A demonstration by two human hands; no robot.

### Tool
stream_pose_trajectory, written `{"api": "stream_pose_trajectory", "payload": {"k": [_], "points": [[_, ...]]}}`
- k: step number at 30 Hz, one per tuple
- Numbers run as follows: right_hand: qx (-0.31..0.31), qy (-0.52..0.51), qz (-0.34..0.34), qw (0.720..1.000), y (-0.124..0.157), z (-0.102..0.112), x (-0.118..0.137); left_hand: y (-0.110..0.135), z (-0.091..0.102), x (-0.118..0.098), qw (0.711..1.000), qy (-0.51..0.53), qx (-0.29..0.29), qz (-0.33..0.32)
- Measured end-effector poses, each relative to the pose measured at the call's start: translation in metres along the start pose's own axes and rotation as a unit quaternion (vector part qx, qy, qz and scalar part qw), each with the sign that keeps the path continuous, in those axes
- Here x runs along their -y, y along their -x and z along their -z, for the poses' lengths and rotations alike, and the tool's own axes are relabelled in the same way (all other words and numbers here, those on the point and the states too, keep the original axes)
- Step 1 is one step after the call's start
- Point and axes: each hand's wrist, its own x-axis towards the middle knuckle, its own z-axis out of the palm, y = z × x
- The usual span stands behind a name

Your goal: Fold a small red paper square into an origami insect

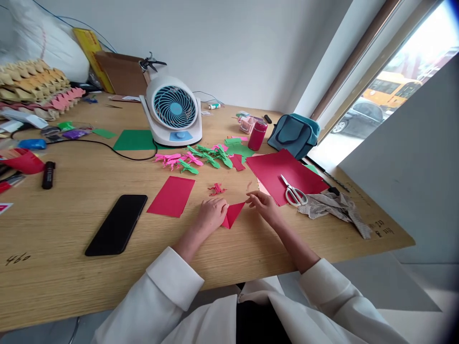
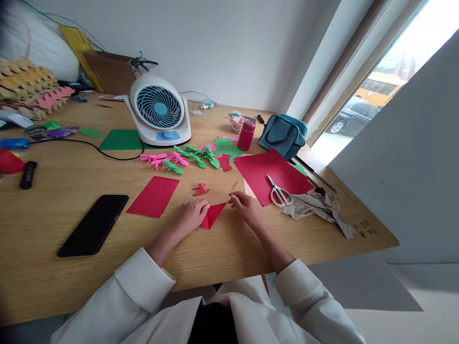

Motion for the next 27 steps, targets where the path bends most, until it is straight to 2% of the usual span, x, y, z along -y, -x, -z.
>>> {"api": "stream_pose_trajectory", "payload": {"k": [3, 9, 14, 18, 22, 27], "points": [[0.064, 0.001, 0.014, 0.998, 0.002, -0.011, 0.003, 0.005, -0.005, -0.007, 1.0, -0.01, -0.008, 0.007], [0.05, 0.082, 0.014, 0.995, 0.006, -0.021, 0.002, 0.008, -0.008, -0.017, 0.999, -0.02, -0.027, 0.033], [0.049, 0.108, 0.015, 0.993, 0.004, -0.022, 0.0, 0.013, -0.008, -0.013, 0.999, -0.013, -0.01, -0.038], [0.063, 0.134, 0.019, 0.989, 0.005, -0.022, -0.002, 0.029, -0.006, -0.009, 0.994, -0.056, 0.0, -0.096], [0.082, 0.151, 0.025, 0.985, 0.009, -0.024, -0.004, 0.045, -0.006, -0.007, 0.983, -0.093, -0.014, -0.158], [0.068, 0.176, 0.034, 0.981, 0.013, -0.029, -0.004, 0.048, -0.005, -0.007, 0.982, -0.121, 0.007, -0.147]]}}
